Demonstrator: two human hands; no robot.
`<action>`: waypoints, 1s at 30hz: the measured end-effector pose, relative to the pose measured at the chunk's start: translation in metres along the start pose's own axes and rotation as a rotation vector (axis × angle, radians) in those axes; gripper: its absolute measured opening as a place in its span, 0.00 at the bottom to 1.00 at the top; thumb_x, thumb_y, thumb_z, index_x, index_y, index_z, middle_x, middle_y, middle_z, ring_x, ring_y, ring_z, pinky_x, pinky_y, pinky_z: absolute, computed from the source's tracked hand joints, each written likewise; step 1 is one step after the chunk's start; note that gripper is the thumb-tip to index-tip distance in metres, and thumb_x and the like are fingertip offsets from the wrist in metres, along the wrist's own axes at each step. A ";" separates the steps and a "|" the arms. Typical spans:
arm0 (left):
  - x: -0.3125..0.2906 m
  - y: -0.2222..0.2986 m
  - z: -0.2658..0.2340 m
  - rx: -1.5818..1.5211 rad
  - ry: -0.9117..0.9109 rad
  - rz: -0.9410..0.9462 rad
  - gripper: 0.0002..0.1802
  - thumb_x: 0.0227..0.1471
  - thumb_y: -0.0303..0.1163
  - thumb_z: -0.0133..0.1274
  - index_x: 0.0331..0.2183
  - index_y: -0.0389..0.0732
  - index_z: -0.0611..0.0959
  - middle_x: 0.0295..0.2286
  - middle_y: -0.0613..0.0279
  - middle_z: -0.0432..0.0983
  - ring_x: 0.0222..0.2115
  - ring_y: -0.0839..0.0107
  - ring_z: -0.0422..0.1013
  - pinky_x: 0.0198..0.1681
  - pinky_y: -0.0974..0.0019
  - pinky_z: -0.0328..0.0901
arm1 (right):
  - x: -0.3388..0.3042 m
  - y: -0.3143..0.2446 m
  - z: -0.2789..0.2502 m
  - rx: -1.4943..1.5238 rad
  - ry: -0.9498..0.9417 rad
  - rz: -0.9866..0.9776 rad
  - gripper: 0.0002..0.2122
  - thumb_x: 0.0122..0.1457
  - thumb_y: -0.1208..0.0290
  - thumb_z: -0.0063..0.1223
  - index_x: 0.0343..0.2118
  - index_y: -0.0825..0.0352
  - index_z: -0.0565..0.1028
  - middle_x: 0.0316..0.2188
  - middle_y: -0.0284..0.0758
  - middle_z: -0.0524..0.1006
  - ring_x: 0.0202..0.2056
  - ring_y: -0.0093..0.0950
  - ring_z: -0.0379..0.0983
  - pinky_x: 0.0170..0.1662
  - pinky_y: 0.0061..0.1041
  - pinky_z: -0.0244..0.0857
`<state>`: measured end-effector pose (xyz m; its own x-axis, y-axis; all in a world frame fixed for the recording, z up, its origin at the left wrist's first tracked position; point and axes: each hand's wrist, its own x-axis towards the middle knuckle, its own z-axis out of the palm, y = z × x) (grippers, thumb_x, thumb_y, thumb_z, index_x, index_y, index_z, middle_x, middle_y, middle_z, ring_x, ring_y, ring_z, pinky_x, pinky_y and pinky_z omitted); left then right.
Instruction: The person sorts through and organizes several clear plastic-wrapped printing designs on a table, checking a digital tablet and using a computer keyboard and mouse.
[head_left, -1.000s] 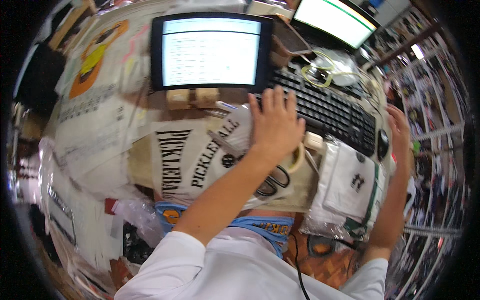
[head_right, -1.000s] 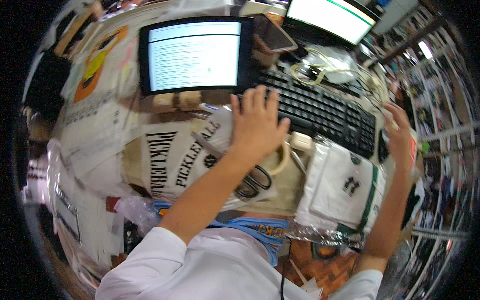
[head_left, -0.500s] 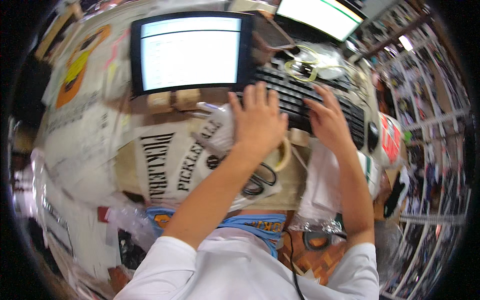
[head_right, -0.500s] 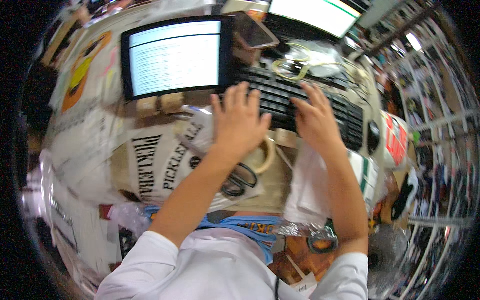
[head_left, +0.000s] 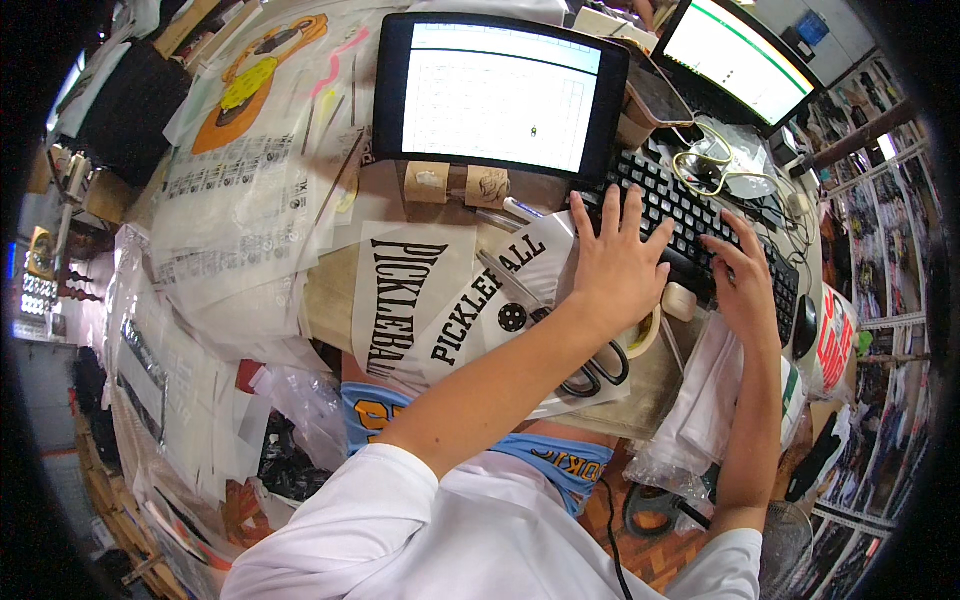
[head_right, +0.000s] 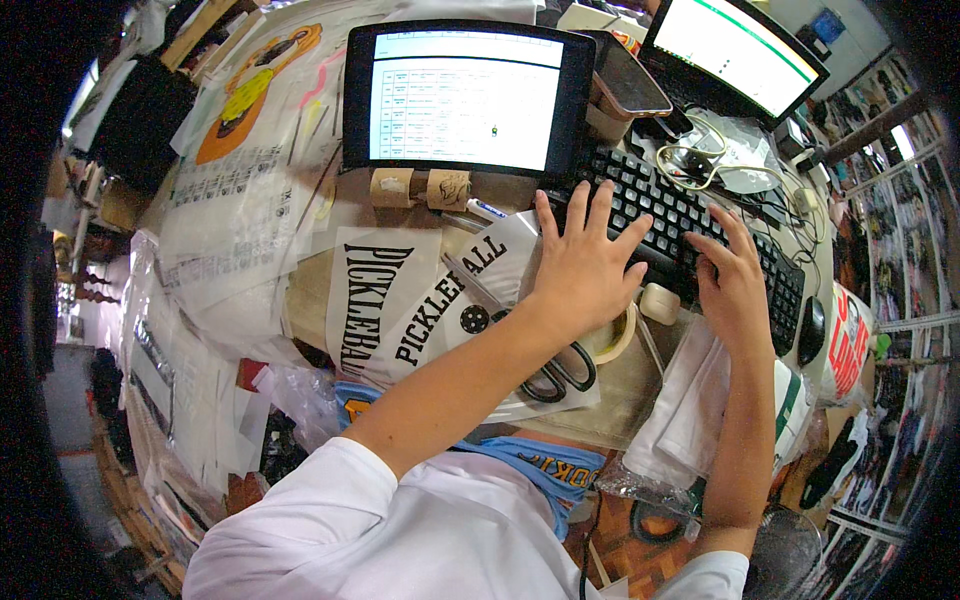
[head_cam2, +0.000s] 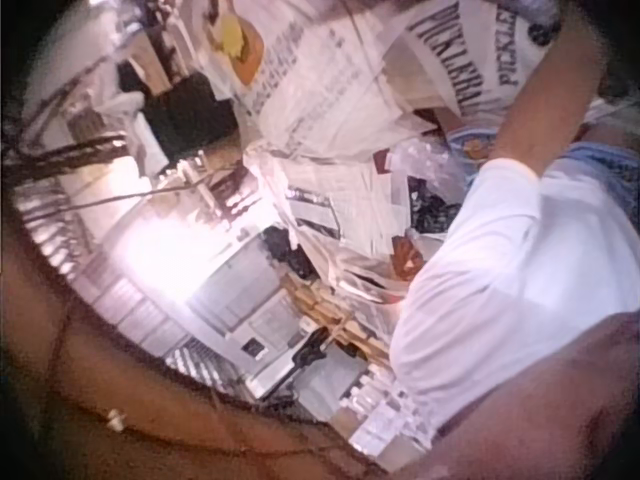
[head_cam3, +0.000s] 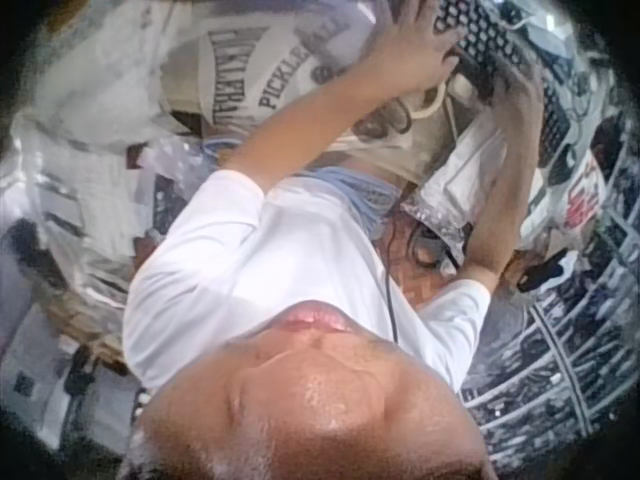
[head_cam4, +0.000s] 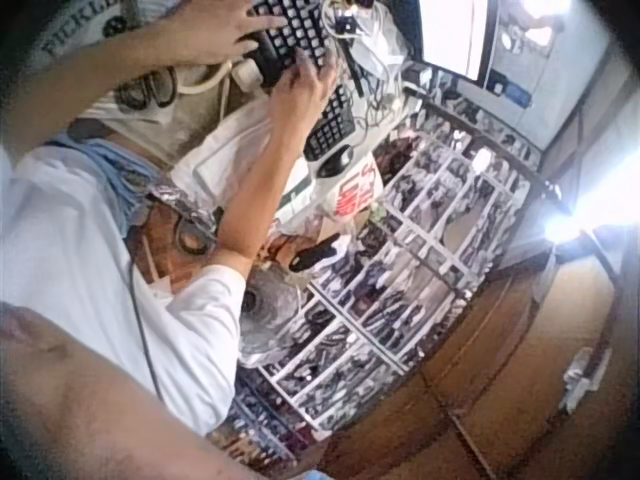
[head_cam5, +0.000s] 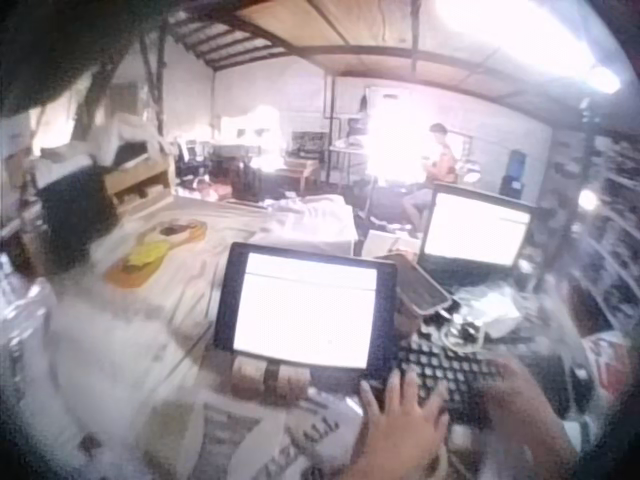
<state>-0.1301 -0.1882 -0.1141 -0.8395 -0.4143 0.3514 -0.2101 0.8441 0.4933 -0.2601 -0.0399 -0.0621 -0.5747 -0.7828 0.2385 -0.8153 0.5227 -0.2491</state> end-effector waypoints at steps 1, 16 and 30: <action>-0.001 0.000 0.001 0.005 -0.017 0.004 0.29 0.51 0.47 0.52 0.54 0.53 0.72 0.58 0.44 0.53 0.61 0.45 0.45 0.59 0.27 0.32 | 0.000 0.001 0.000 0.016 0.003 0.005 0.15 0.52 0.83 0.49 0.42 0.63 0.79 0.57 0.39 0.66 0.61 0.41 0.58 0.62 0.34 0.52; 0.004 0.002 -0.002 0.174 -0.094 -0.028 0.35 0.52 0.50 0.50 0.59 0.50 0.64 0.61 0.47 0.48 0.63 0.51 0.44 0.60 0.30 0.34 | 0.000 0.027 -0.003 0.009 0.136 -0.019 0.12 0.51 0.79 0.48 0.36 0.63 0.81 0.49 0.39 0.73 0.53 0.39 0.67 0.57 0.32 0.60; 0.005 0.007 0.001 0.203 -0.116 0.065 0.31 0.52 0.56 0.47 0.58 0.62 0.68 0.63 0.48 0.41 0.64 0.48 0.36 0.59 0.27 0.28 | -0.002 0.029 0.010 -0.016 0.134 -0.058 0.14 0.48 0.78 0.50 0.38 0.63 0.80 0.51 0.43 0.70 0.55 0.43 0.63 0.61 0.35 0.55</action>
<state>-0.1364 -0.1840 -0.1102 -0.9039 -0.3250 0.2781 -0.2403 0.9237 0.2983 -0.2823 -0.0267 -0.0791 -0.5304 -0.7599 0.3758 -0.8476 0.4845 -0.2165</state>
